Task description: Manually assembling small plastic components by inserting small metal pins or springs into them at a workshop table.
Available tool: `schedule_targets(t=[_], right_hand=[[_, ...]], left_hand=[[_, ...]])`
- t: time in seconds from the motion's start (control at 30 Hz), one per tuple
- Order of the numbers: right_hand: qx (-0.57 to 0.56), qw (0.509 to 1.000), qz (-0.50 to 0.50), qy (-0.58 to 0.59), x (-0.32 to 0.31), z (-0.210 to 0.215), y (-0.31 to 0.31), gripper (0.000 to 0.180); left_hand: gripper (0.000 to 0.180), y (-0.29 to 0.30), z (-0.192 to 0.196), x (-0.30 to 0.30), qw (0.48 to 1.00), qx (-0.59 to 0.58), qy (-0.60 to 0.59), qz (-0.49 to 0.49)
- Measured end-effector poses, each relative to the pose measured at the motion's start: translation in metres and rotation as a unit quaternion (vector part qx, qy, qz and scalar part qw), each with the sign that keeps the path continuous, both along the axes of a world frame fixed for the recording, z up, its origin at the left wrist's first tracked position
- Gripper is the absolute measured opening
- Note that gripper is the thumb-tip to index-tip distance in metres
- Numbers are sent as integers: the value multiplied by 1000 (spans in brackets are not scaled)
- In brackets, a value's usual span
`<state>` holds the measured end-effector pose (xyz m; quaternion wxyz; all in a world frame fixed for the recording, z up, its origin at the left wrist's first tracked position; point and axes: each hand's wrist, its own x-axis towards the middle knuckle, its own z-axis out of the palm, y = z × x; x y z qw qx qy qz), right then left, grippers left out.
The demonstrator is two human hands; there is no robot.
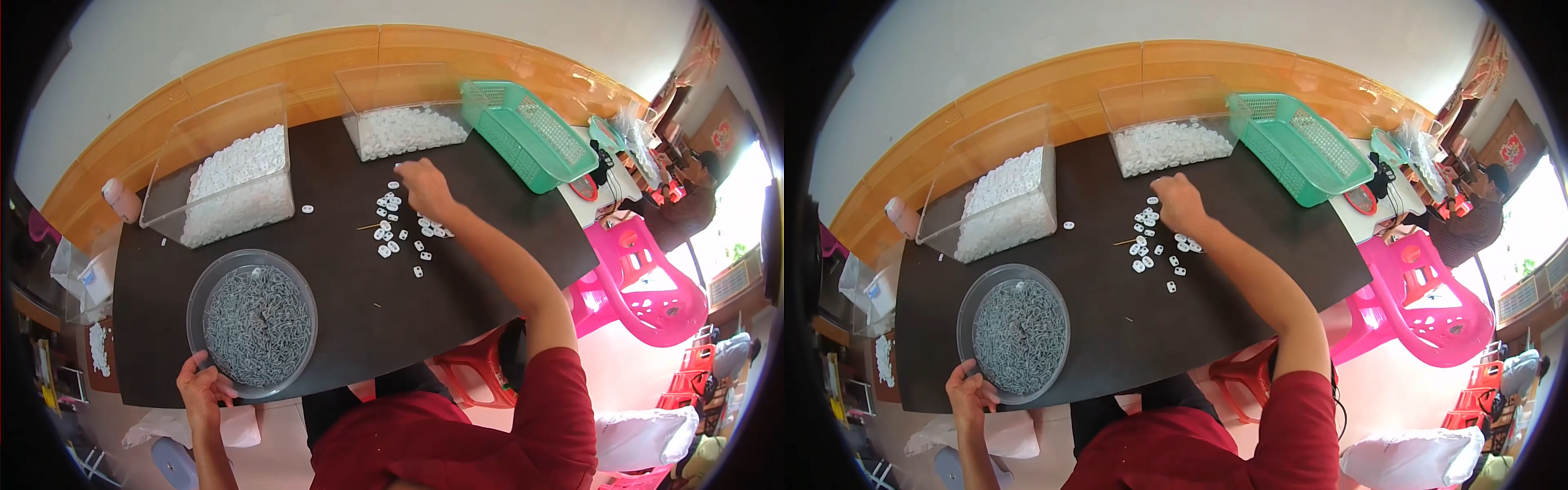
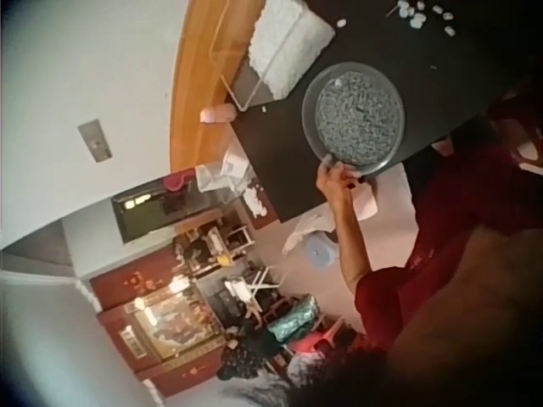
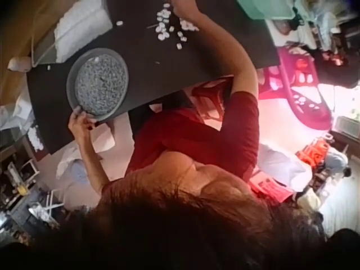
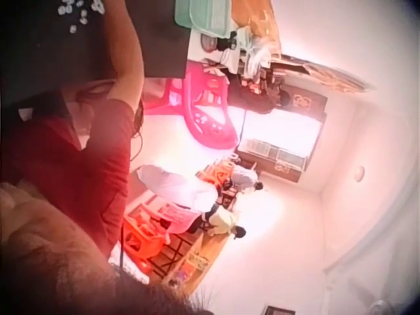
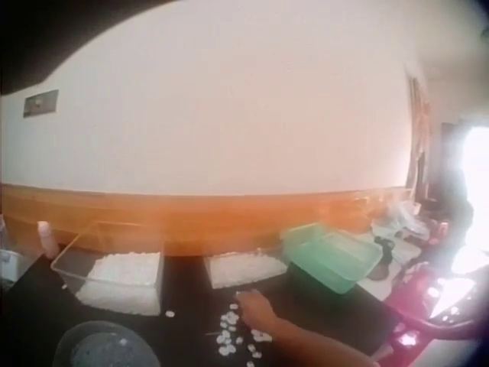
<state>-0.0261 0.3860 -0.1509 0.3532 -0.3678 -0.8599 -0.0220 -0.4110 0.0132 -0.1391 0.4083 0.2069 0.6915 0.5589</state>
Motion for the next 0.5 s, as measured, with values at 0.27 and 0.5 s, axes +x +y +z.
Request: schedule_targets(t=[0.27, 0.5], right_hand=[[-111, 992, 48, -18, -6, -35, 49, 24], [-237, 948, 209, -22, -13, -15, -29, 30]], left_hand=[[44, 3, 5, 5, 1000, -3, 4, -1], [44, -6, 0, 3, 1000, 15, 0, 8]])
